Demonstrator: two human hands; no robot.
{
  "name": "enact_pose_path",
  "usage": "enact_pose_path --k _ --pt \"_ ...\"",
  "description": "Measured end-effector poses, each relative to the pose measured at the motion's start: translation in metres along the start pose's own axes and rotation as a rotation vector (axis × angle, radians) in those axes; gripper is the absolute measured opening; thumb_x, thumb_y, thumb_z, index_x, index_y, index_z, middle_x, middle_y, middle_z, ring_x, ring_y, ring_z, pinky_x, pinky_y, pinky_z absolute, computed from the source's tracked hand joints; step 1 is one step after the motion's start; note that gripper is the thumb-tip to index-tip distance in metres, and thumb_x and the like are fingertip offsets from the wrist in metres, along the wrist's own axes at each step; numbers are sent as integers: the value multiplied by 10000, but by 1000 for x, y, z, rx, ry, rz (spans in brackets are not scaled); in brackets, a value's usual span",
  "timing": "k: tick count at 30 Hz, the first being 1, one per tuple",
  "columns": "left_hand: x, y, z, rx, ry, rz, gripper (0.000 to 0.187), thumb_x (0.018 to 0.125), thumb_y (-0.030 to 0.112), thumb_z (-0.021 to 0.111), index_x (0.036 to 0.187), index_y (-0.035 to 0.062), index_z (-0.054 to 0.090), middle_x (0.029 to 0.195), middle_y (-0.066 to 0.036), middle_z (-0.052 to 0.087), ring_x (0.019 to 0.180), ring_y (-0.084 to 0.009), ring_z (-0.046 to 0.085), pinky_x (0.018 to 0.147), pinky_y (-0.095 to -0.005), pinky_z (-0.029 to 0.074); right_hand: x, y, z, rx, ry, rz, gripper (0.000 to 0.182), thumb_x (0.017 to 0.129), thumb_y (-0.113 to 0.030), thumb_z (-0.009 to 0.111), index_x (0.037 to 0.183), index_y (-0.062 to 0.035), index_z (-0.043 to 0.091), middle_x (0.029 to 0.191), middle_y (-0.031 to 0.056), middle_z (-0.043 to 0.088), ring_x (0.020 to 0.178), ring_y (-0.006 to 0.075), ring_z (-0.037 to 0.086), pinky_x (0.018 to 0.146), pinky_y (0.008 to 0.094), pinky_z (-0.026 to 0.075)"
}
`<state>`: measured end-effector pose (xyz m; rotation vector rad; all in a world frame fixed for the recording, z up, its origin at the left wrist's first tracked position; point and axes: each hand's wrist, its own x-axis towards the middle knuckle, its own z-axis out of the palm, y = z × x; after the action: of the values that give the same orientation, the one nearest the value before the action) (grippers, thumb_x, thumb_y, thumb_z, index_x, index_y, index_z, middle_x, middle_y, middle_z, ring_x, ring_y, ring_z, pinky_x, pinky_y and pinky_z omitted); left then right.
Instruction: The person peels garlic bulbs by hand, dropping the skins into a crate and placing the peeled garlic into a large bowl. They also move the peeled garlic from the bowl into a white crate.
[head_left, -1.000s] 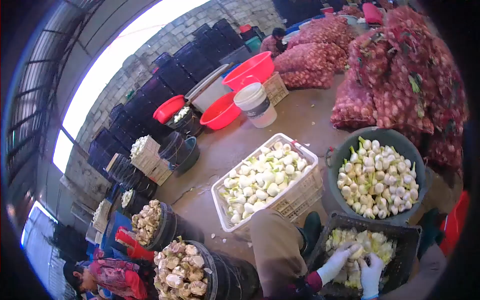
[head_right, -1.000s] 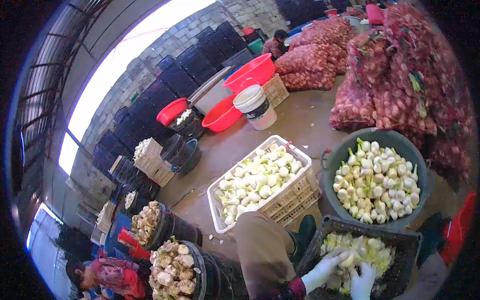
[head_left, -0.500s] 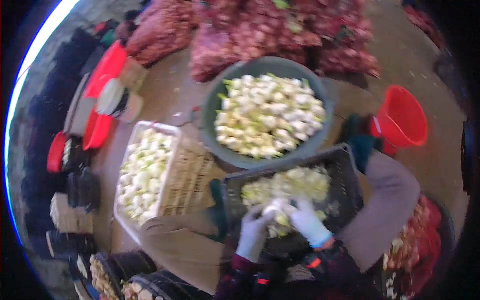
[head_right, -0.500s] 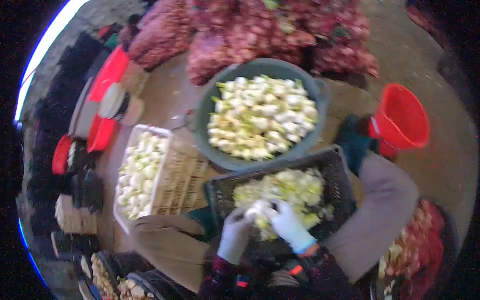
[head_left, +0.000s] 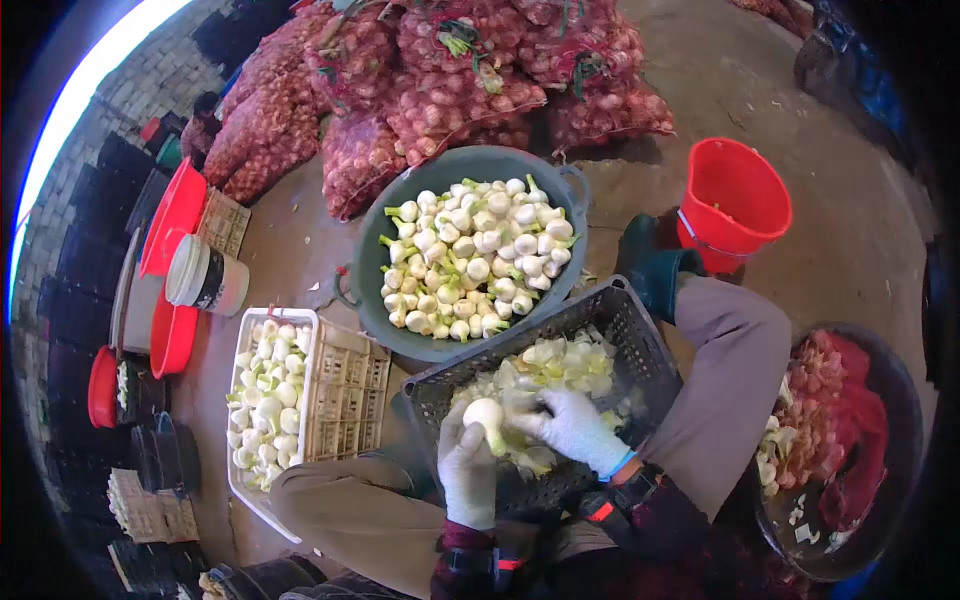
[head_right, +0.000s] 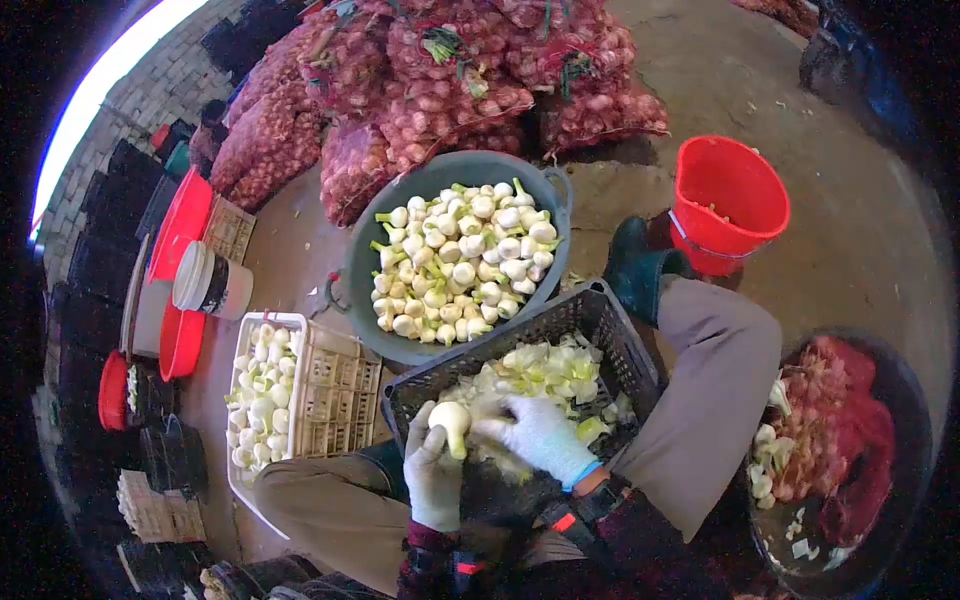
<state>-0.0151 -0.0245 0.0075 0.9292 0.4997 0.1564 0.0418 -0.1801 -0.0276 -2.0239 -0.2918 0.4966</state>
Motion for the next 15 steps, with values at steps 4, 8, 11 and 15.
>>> enact_pose_path --k 4,8,11,15 --pt "7 -10 -1 198 8 98 501 809 119 690 1241 -6 470 1117 -136 566 1011 -230 574 907 -358 472 2 -20 1 480 -85 93 414 844 -239 690 1160 14 603 1004 124 678 873 201 634 772 337 496" --pt "12 -23 -8 277 14 112 400 791 2 679 1143 26 488 1097 -110 565 983 -214 586 849 -342 503 8 2 14 789 -123 122 416 850 -182 679 1223 -21 592 924 37 665 696 111 600 614 282 494" --pt "17 -32 -18 348 -7 82 410 801 7 690 1152 26 478 1093 -99 560 988 -216 585 848 -331 503 9 10 18 628 -84 150 475 837 -124 673 1286 -33 551 909 40 658 651 78 576 570 252 479" --pt "10 -14 10 211 -106 -4 425 890 207 651 1223 28 458 1116 -113 561 1019 -228 579 864 -354 499 19 25 50 394 17 233 484 818 -73 627 1296 -40 556 866 46 646 668 75 577 593 265 486"
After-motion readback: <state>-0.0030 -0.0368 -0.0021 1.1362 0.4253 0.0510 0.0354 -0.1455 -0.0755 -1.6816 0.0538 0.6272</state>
